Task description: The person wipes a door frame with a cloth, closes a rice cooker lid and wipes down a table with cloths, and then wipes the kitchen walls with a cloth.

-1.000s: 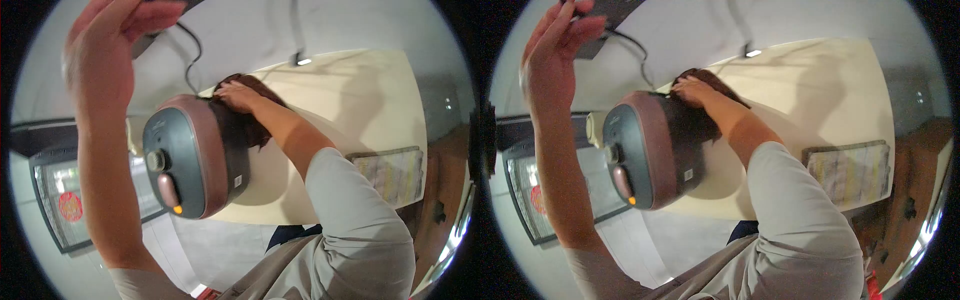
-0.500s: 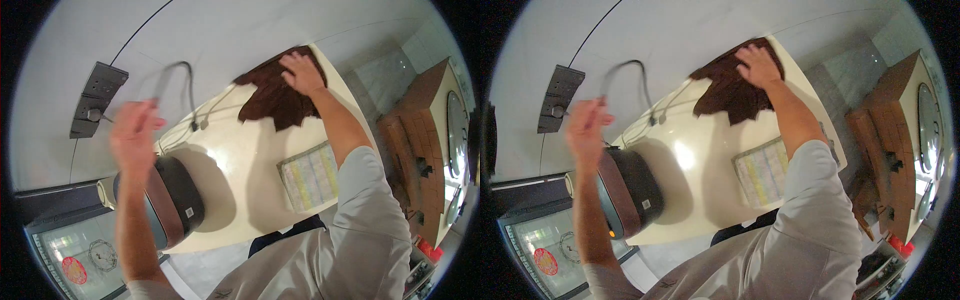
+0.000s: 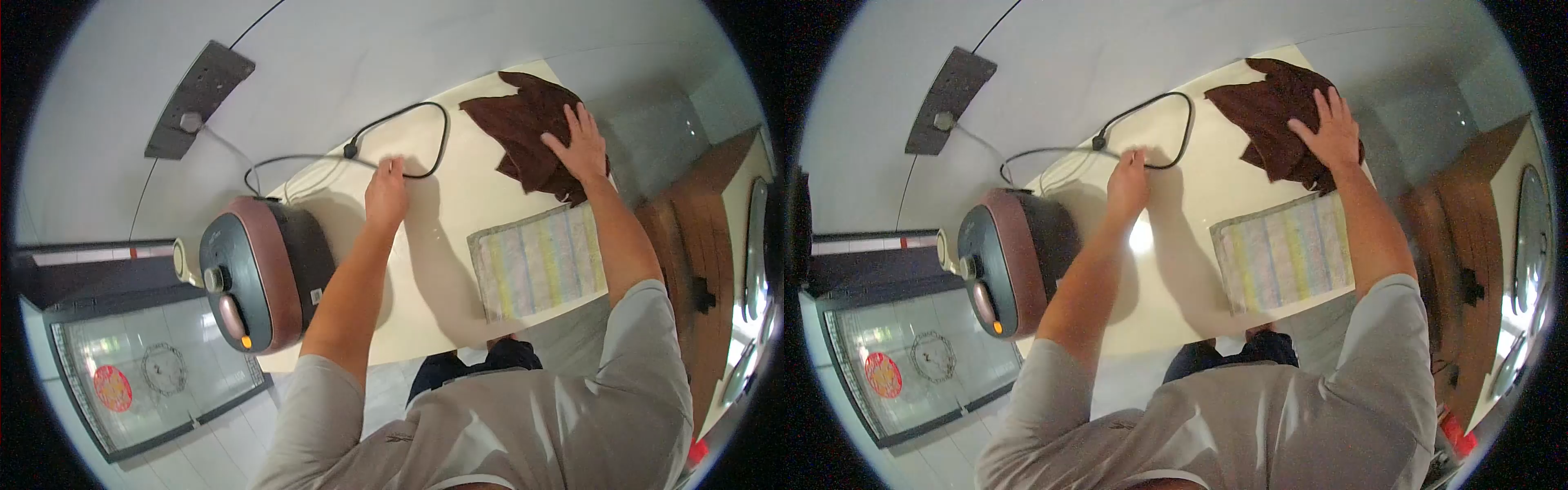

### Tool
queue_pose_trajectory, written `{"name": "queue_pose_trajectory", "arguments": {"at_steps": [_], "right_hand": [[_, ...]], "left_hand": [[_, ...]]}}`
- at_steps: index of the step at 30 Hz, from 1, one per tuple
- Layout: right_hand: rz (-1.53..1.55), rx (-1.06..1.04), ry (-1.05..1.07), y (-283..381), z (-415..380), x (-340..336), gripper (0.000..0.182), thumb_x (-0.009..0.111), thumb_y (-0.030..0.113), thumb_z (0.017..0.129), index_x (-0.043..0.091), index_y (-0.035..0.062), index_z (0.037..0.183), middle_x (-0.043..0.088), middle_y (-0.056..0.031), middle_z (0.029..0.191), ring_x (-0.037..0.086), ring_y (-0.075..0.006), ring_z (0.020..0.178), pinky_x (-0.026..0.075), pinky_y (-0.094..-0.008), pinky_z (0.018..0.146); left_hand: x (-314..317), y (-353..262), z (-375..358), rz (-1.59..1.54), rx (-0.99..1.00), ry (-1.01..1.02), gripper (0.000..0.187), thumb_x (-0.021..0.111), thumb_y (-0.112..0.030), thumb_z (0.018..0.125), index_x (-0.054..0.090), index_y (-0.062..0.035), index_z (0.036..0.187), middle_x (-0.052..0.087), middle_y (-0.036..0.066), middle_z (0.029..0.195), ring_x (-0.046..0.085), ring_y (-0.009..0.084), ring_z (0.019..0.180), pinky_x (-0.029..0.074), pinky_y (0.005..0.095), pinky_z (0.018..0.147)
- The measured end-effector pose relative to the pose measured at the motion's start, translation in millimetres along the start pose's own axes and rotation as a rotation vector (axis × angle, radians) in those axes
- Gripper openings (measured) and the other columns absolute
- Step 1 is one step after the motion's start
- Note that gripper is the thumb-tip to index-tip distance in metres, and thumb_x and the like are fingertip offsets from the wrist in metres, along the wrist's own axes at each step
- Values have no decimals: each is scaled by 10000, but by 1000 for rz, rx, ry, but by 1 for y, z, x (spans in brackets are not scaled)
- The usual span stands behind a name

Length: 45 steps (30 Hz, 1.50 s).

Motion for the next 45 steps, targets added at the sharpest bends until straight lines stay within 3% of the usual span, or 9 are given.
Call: {"name": "queue_pose_trajectory", "arguments": {"at_steps": [7,13,16,22,24,30,36,41,45], "right_hand": [[104,-39,-57,-12,4,16,535,460,370,1086,331,343,1604,293,-85,1682,300,-349,1531,299,-553,1217],[106,-180,-102,-24,5,28,501,507,164,1048,425,186,1542,341,-122,1650,295,-359,1528,277,-524,1237],[58,-253,-100,-22,-10,24,497,517,179,1044,441,163,1534,377,-131,1626,303,-362,1522,244,-513,1255],[294,-472,-233,62,-130,4,481,731,369,869,673,72,1243,505,-217,1416,360,-445,1442,204,-689,1185],[269,-480,210,128,-179,-32,501,786,454,800,719,53,1093,472,-240,1363,277,-500,1450,201,-747,1137],[366,-765,231,274,-237,2,752,546,666,925,445,282,1564,216,-135,1699,131,-462,1553,82,-782,1153],[91,-401,-125,133,-148,-28,508,643,375,869,627,258,1364,591,-75,1331,452,-315,1352,340,-653,1102],[139,-185,-446,-6,-120,37,546,536,390,1036,449,231,1551,276,-114,1672,311,-332,1511,292,-659,1169],[65,-335,-173,118,-220,-8,783,718,251,801,448,223,1535,295,-159,1647,352,-469,1428,289,-783,1060]], "left_hand": [[-18,-112,-87,-620,-160,388,822,838,-377,806,474,-41,1462,644,244,1110,605,438,1085,496,503,980],[-22,-177,-138,-569,18,404,450,791,-270,855,674,-77,1243,684,145,1040,630,330,1063,542,434,893],[-114,-151,-130,-1427,-775,785,266,723,-100,952,661,-57,1207,679,43,1029,683,198,974,574,355,848],[-294,-5,-195,-1418,-828,-223,375,617,-264,965,570,-35,1259,655,117,1196,661,264,1079,563,425,951],[-353,-33,-163,-1463,-868,-372,492,521,-341,1039,466,-44,1427,583,153,1359,613,301,1210,522,465,1035],[-368,11,-146,-1171,-862,-512,517,515,-319,1084,431,-19,1497,561,155,1405,579,280,1266,490,454,1054],[-377,24,-167,-1021,-897,-708,510,526,-311,1072,521,27,1453,555,161,1450,565,247,1285,421,424,1110],[-445,11,-229,-840,-825,-1090,495,477,-318,1050,579,27,1390,567,225,1451,561,332,1324,453,504,1111],[-495,17,-298,-833,-693,-988,508,544,-306,1008,568,26,1391,589,210,1412,589,325,1264,474,497,1071]]}}
Point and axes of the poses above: each hand's wrist, its own z-axis towards the middle knuckle, its own x-axis out of the palm, y = z × x, the point moved 1 cm from there along z, towards the middle knuckle
